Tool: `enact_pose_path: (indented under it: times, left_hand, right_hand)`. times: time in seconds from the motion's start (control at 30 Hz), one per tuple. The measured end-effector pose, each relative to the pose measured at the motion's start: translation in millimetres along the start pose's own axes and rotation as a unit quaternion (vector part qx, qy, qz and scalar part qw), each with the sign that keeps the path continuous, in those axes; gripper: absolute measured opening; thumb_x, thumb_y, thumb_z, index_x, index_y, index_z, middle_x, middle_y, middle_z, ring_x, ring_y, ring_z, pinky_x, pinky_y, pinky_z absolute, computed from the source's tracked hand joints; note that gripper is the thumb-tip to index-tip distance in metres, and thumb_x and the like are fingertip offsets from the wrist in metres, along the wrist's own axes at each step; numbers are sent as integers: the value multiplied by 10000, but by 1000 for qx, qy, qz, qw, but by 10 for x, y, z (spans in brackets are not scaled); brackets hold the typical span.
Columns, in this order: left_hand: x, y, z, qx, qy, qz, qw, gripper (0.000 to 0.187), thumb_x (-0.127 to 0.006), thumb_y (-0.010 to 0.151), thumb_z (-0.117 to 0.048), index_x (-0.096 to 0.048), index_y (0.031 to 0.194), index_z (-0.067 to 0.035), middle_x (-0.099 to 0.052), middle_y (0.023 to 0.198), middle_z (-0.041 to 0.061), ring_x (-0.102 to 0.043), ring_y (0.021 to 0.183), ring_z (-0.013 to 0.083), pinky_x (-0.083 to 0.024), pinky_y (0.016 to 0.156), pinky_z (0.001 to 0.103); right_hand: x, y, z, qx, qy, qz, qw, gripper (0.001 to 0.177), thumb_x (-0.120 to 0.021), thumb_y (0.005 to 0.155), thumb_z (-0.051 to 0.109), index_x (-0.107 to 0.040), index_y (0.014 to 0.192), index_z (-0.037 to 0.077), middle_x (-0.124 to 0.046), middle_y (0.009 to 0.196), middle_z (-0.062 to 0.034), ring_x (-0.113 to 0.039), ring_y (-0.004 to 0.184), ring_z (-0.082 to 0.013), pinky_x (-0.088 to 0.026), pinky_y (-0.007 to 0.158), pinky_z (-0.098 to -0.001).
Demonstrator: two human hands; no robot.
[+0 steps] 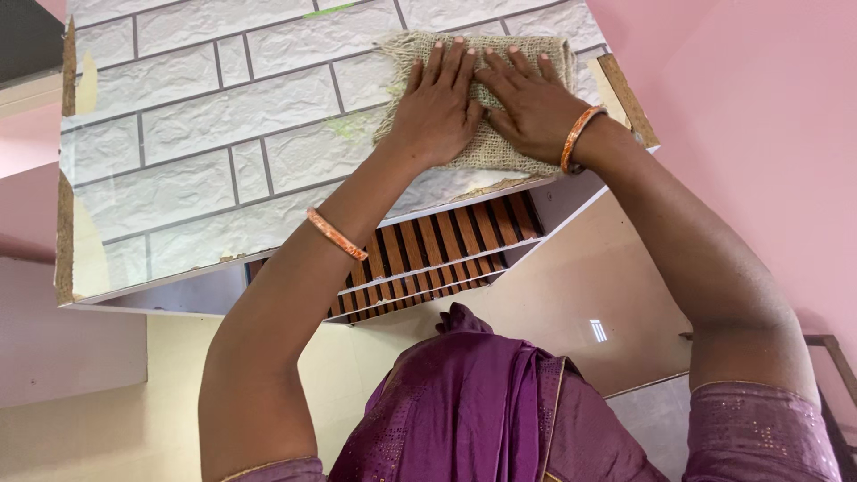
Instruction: The person wipes a brown wooden cabinet and a tiled surface by hand with a cloth.
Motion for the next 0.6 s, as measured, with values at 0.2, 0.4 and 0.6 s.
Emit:
enact_pose_path:
  times: [0.2,0.4,0.6]
  left_hand:
    - [-60,458,-205,-38,-33,13,999,725,-227,1079,-502,-73,1650,-81,4,1727,133,18,1592,311,-43,1298,493]
    - [121,184,-155,-59,-37,89,994,895,-219,1011,-681,18,1654,-105,99,1727,106,144,1579,275,28,1301,519]
    - [506,-709,127,-70,-31,200,977,1208,-334,834,-882,104,1621,-79,196,1701,128,219,1553,285,53,1278,528]
  right_hand:
    - [115,-23,-551,-35,24,-21,999,652,-314,1070,469,-200,1645,186,-121,1717,-148,-41,1589,-354,-45,1285,-520]
    - [168,-100,-444,7,20,6,1000,776,-318,1032,600,-136,1657,178,-78,1715,-190,5,1587,-376,-11,1275,-519]
    - [114,-146,188,118,4,76,990,1030,-374,902,755,-31,1647,134,26,1705,-213,109,1573,-361,53,1243,-549]
Point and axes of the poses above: each hand's wrist, its own y-axis towards the middle knuckle, its own x-axis out of the back of the hand, z = x × y, the point moved 3 cm from there along y, towards the middle knuckle
